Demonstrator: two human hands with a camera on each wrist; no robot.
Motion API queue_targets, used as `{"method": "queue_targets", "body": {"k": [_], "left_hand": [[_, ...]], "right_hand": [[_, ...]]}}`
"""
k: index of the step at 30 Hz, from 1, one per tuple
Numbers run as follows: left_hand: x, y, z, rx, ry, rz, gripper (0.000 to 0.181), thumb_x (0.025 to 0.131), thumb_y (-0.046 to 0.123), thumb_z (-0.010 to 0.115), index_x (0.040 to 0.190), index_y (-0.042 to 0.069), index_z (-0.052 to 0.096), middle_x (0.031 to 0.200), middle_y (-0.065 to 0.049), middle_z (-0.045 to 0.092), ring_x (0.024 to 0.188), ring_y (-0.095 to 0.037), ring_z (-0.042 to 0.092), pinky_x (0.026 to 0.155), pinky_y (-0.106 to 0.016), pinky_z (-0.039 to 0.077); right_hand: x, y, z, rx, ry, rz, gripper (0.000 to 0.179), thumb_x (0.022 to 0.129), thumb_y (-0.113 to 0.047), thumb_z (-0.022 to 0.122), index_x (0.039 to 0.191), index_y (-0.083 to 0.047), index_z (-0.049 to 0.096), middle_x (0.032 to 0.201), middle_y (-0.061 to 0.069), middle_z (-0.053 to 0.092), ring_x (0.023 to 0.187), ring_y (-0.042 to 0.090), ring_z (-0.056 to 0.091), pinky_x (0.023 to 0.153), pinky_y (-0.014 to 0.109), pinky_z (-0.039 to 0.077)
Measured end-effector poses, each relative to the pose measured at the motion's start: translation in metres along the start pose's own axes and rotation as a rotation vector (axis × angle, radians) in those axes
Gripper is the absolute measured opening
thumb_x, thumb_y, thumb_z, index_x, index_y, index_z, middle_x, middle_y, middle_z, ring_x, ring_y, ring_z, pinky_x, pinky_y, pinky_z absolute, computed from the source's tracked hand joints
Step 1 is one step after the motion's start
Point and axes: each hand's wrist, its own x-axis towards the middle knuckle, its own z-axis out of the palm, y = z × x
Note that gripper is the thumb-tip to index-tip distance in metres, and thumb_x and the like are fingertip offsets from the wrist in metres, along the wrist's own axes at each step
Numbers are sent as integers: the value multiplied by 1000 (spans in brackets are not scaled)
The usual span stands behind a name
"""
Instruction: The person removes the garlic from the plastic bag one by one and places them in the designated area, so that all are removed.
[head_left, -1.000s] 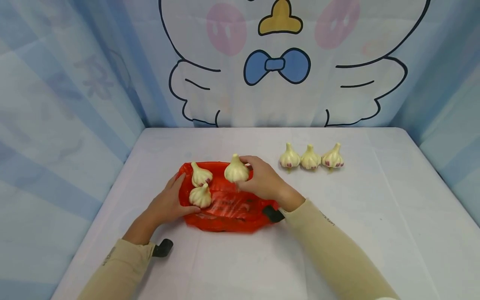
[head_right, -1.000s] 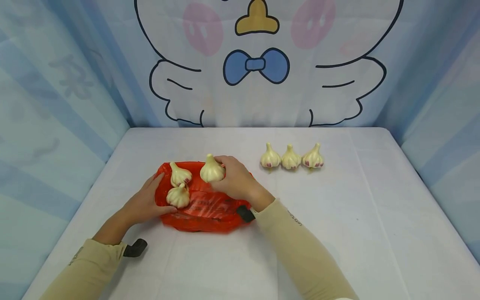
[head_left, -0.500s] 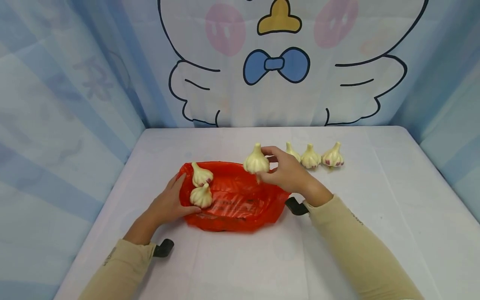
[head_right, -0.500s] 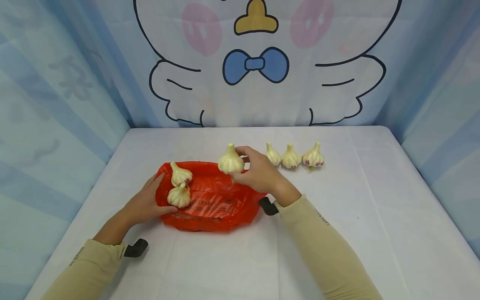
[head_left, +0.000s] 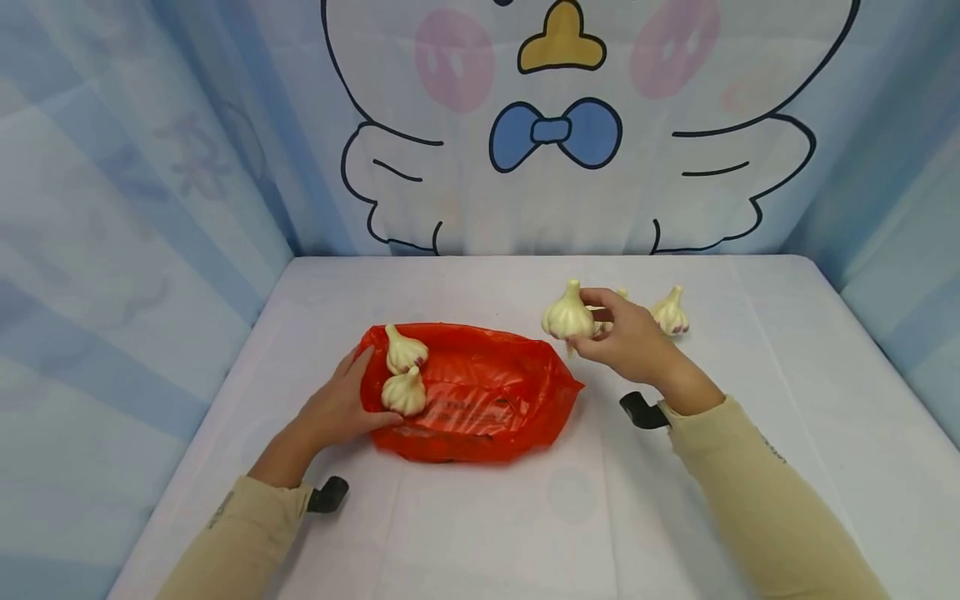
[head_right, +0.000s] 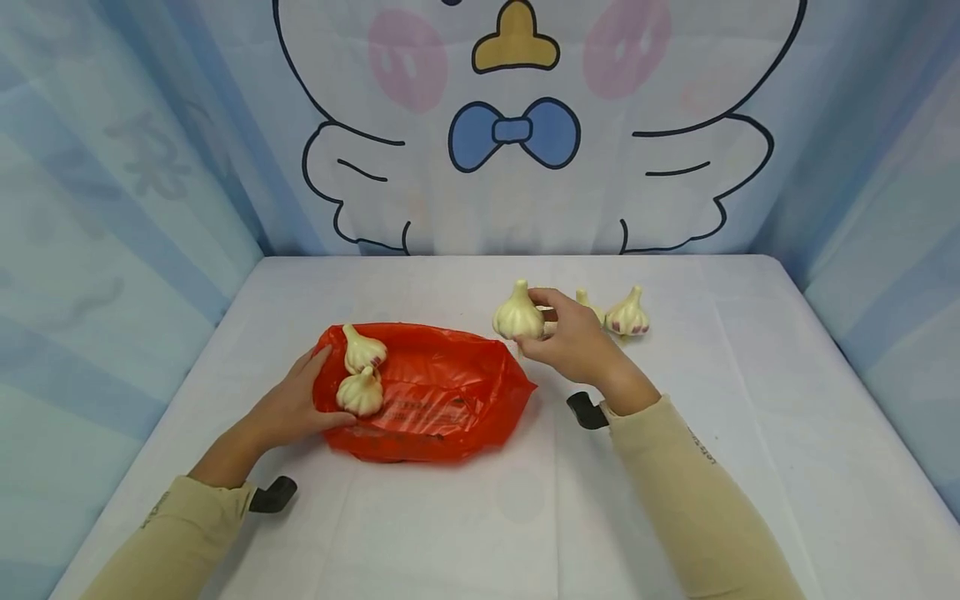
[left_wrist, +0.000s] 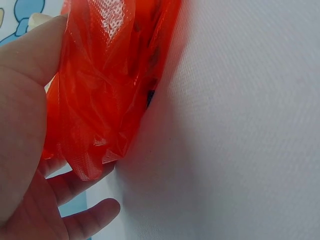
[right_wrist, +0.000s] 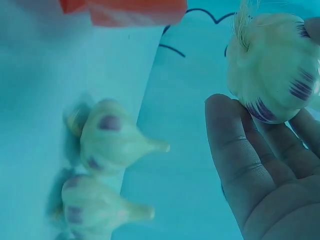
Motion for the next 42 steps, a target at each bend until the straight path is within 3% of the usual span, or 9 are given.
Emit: {"method": "queue_targets", "body": {"k": [14, 28, 42], "left_hand": [[-1, 0, 1, -3, -2, 3, 119, 76, 55, 81, 158, 1, 13, 161, -24, 13, 141, -45, 28, 97, -64, 45], [0, 1, 2, -7, 0, -4, 119, 76, 54, 81, 158, 0, 13, 162, -24, 12, 141, -45, 29, 98, -64, 45], [1, 0, 2, -1, -1, -3, 119, 76, 54, 81, 158, 0, 13, 162, -24, 12, 141, -45, 28, 98, -64, 44]], "right_hand": [[-23, 35, -41, -66, 86, 118, 70, 93, -15, 65, 151, 5, 32, 152, 24, 38, 130, 44, 47, 96, 57, 50], [-34, 80, -74, -157, 132, 225, 78, 98, -32, 61, 153, 8, 23, 154, 31, 30, 133, 52, 38, 96, 66, 44], [-38, 125, -98, -123, 159, 299, 85, 99, -39, 59, 153, 12, 17, 153, 37, 27, 132, 54, 38, 98, 65, 43]]}}
